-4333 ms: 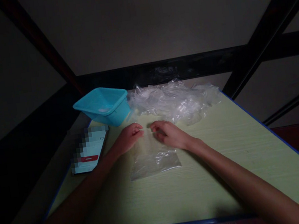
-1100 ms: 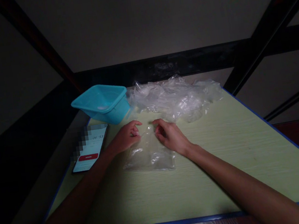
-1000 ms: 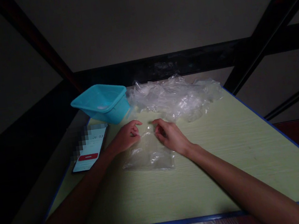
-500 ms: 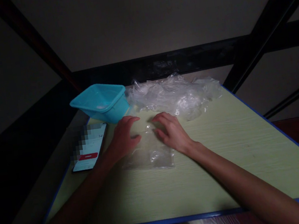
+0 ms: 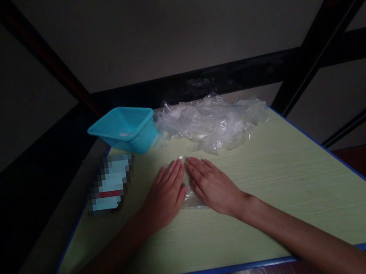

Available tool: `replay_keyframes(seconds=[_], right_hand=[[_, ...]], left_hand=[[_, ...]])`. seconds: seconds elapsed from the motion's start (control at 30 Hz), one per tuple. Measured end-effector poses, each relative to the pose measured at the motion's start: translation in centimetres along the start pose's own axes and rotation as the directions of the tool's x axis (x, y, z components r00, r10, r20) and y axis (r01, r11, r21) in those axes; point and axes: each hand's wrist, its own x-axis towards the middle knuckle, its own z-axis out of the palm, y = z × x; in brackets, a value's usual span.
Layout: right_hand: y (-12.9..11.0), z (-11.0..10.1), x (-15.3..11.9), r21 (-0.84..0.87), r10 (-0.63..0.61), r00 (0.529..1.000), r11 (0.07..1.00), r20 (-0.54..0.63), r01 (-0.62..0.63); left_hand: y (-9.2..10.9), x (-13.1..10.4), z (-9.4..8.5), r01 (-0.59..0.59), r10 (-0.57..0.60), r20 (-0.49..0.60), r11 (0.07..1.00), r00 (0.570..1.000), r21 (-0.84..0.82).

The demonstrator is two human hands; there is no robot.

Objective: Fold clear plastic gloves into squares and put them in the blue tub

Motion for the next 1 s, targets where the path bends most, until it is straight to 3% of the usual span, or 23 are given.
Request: replay_keyframes(seconds=[0.27, 0.5, 0.77, 0.87, 1.0], right_hand=[[1.7, -0.3, 1.5, 0.171, -0.014, 1.0, 0.985, 0.011, 0.012], [2.2, 0.4, 1.3, 0.263, 0.007, 1.0, 0.965, -0.027, 0.0], [0.3, 0.2, 1.3, 0.108, -0.016, 0.998, 0.994, -0.059, 0.023], [-1.0, 0.5, 1.1, 0.037, -0.076, 0.997, 0.996, -0.025, 0.077], [-1.2, 1.2, 0.8, -0.028, -0.061, 0.998, 0.998, 0.012, 0.062]], left_hand=[[0.1, -0.3, 0.4, 0.035, -0.035, 0.07, 0.999, 0.997, -0.004], [-0.1, -0.3, 0.8, 0.045, -0.045, 0.063, 0.999, 0.997, -0.004], [0.0, -0.4, 1.0, 0.06, -0.059, 0.064, 0.998, 0.996, -0.014], [0.1, -0.4, 0.9, 0.064, -0.062, 0.076, 0.997, 0.995, -0.03], [0.1, -0.4, 0.7, 0.067, -0.064, 0.097, 0.997, 0.993, -0.027]])
